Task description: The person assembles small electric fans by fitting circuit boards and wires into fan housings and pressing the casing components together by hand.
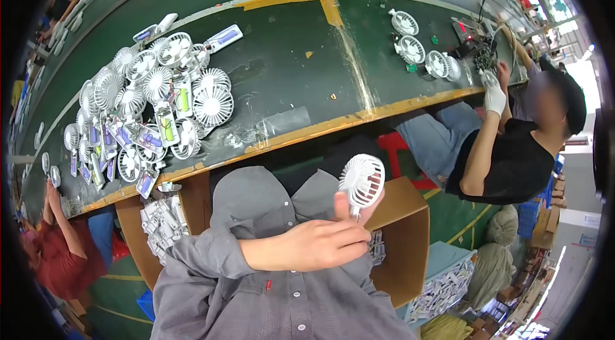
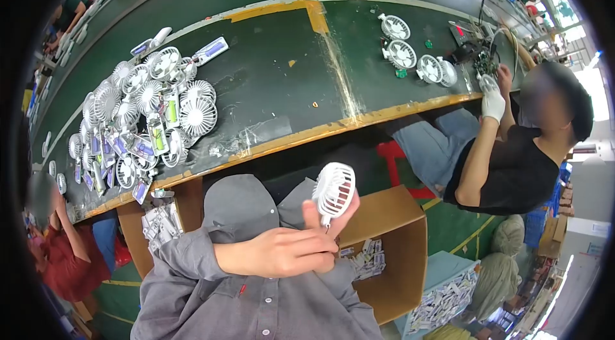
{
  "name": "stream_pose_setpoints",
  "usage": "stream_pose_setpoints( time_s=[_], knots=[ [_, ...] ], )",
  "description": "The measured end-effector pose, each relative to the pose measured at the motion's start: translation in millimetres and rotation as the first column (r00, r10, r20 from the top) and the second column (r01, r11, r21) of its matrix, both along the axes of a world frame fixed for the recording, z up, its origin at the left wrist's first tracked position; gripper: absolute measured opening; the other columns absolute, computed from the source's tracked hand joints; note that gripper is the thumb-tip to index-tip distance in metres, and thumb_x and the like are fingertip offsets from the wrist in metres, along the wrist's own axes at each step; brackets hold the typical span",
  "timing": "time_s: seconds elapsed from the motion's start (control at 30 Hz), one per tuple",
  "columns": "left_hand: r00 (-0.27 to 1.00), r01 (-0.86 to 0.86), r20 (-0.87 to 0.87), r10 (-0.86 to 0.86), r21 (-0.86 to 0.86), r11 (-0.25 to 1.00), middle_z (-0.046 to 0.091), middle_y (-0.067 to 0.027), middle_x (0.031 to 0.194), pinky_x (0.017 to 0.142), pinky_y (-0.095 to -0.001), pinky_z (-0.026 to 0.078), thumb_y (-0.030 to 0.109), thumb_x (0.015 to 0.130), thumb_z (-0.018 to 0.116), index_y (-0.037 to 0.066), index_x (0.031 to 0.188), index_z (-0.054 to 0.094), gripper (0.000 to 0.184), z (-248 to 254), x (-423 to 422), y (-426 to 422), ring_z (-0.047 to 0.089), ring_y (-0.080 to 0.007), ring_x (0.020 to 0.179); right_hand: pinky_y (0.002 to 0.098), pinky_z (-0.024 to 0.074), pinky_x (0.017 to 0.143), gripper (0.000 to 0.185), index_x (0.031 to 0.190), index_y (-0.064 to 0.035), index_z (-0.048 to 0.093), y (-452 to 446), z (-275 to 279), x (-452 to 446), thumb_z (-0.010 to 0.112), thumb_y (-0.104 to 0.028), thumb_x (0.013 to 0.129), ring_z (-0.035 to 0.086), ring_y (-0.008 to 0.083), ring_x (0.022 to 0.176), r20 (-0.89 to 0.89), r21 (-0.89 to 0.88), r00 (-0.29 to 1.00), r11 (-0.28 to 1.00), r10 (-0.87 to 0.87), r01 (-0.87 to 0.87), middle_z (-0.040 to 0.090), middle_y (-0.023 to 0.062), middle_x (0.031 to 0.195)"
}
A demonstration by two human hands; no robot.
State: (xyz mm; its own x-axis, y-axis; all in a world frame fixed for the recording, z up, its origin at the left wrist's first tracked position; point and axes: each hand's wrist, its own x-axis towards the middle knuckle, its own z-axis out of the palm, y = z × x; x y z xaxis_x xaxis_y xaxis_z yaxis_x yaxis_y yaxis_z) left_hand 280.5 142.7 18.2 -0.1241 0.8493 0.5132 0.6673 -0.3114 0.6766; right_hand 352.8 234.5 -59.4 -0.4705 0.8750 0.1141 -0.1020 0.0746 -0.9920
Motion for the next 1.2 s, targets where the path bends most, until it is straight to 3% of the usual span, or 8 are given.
stream_pose_setpoints(
  time_s=[0.1, 0.2, 0.33, 0.47, 0.6, 0.8, 0.97, 1.2],
  knots=[
    [1.000, -0.026, 0.004, 0.025, 0.118, 0.993, 0.063, -0.0073, 0.111, 0.080, -0.0297, 0.057, 0.002, 0.077, 0.066, 0.003, 0.097, 0.062, 0.021, -2.4, 1.4, 3.5, 0.065, -0.0210, 0.097, 0.0350, 0.0422, 0.100, 0.054, 0.133, 0.0042, 0.047, 15.7, -8.6, 6.1, 0.067, -0.014, 0.086, 0.053, 0.0214, 0.117, -0.062, 0.065, 0.998, 0.998, 0.000, 0.004, 0.056, 0.0133, 0.126],
    [0.949, -0.238, -0.115, 0.294, 0.351, 0.906, 0.063, -0.0096, 0.119, 0.089, -0.0350, 0.055, 0.009, 0.076, 0.075, 0.004, 0.104, 0.064, 0.030, 6.8, -14.4, 5.0, 0.065, -0.0235, 0.103, 0.0340, 0.0442, 0.098, 0.059, 0.134, 0.0047, 0.047, 28.1, -0.7, 15.2, 0.069, -0.018, 0.085, 0.055, 0.0216, 0.116, -0.153, -0.270, 0.975, 0.943, 0.159, -0.196, 0.055, 0.0150, 0.129],
    [0.744, -0.580, 0.392, 0.540, -0.020, 0.814, 0.059, -0.0189, 0.127, 0.103, -0.0417, 0.045, 0.026, 0.067, 0.087, 0.000, 0.132, 0.052, 0.078, 4.9, -52.1, -1.6, 0.059, -0.0339, 0.119, 0.0436, 0.0483, 0.100, 0.063, 0.132, 0.0087, 0.047, 38.0, 15.4, 6.0, 0.071, -0.015, 0.079, 0.060, 0.0298, 0.115, -0.491, -0.357, 0.830, 0.809, 0.264, -0.468, 0.059, 0.0194, 0.126],
    [0.794, -0.183, 0.532, 0.294, -0.252, 0.950, 0.062, -0.0162, 0.128, 0.108, -0.0404, 0.040, 0.016, 0.069, 0.085, 0.000, 0.131, 0.056, 0.070, 0.7, -73.4, 4.9, 0.063, -0.0291, 0.115, 0.0454, 0.0480, 0.100, 0.072, 0.135, 0.0062, 0.043, 55.1, 22.2, 0.5, 0.075, -0.025, 0.078, 0.058, 0.0307, 0.117, -0.345, -0.411, 0.819, 0.710, 0.459, -0.571, 0.058, 0.0199, 0.125],
    [0.689, -0.200, 0.669, 0.280, -0.195, 0.960, 0.065, -0.0114, 0.116, 0.096, -0.0331, 0.051, 0.002, 0.075, 0.082, -0.001, 0.123, 0.061, 0.053, -0.6, -71.7, 18.3, 0.066, -0.0191, 0.107, 0.0433, 0.0399, 0.107, 0.071, 0.138, 0.0071, 0.040, 50.7, 23.4, -8.1, 0.071, -0.027, 0.083, 0.052, 0.0280, 0.124, -0.296, -0.422, 0.906, 0.810, 0.302, -0.407, 0.053, 0.0181, 0.129],
    [0.614, -0.252, 0.711, 0.343, -0.235, 0.939, 0.065, -0.0092, 0.114, 0.092, -0.0295, 0.053, -0.005, 0.078, 0.077, -0.002, 0.120, 0.060, 0.046, -12.7, -78.5, 41.0, 0.066, -0.0160, 0.104, 0.0455, 0.0250, 0.116, 0.072, 0.147, 0.0031, 0.028, 63.1, 38.2, 3.6, 0.063, -0.009, 0.086, 0.036, 0.0314, 0.139, 0.081, -0.264, 0.972, 0.945, 0.220, -0.192, 0.038, 0.0204, 0.148],
    [0.416, -0.156, 0.865, 0.281, -0.237, 0.959, 0.068, -0.0108, 0.108, 0.083, -0.0269, 0.056, 0.002, 0.082, 0.077, -0.003, 0.121, 0.057, 0.045, -11.0, -79.1, 73.2, 0.067, -0.0147, 0.098, 0.0446, 0.0242, 0.116, 0.071, 0.139, 0.0005, 0.035, 84.1, 35.0, -5.8, 0.071, -0.012, 0.078, 0.036, 0.0331, 0.138, 0.149, 0.508, 0.989, 0.857, 0.007, -0.082, 0.038, 0.0225, 0.146],
    [0.241, -0.114, 0.939, 0.244, -0.223, 0.968, 0.065, -0.0113, 0.109, 0.086, -0.0274, 0.055, 0.003, 0.081, 0.078, -0.003, 0.116, 0.052, 0.044, -24.5, -87.1, 138.9, 0.064, -0.0148, 0.100, 0.0477, 0.0381, 0.105, 0.086, 0.134, -0.0010, 0.035, 124.4, 7.5, -43.3, 0.085, -0.014, 0.066, 0.045, 0.0400, 0.126, 0.175, 0.567, 0.983, 0.812, 0.047, -0.139, 0.038, 0.0272, 0.139]
  ],
)
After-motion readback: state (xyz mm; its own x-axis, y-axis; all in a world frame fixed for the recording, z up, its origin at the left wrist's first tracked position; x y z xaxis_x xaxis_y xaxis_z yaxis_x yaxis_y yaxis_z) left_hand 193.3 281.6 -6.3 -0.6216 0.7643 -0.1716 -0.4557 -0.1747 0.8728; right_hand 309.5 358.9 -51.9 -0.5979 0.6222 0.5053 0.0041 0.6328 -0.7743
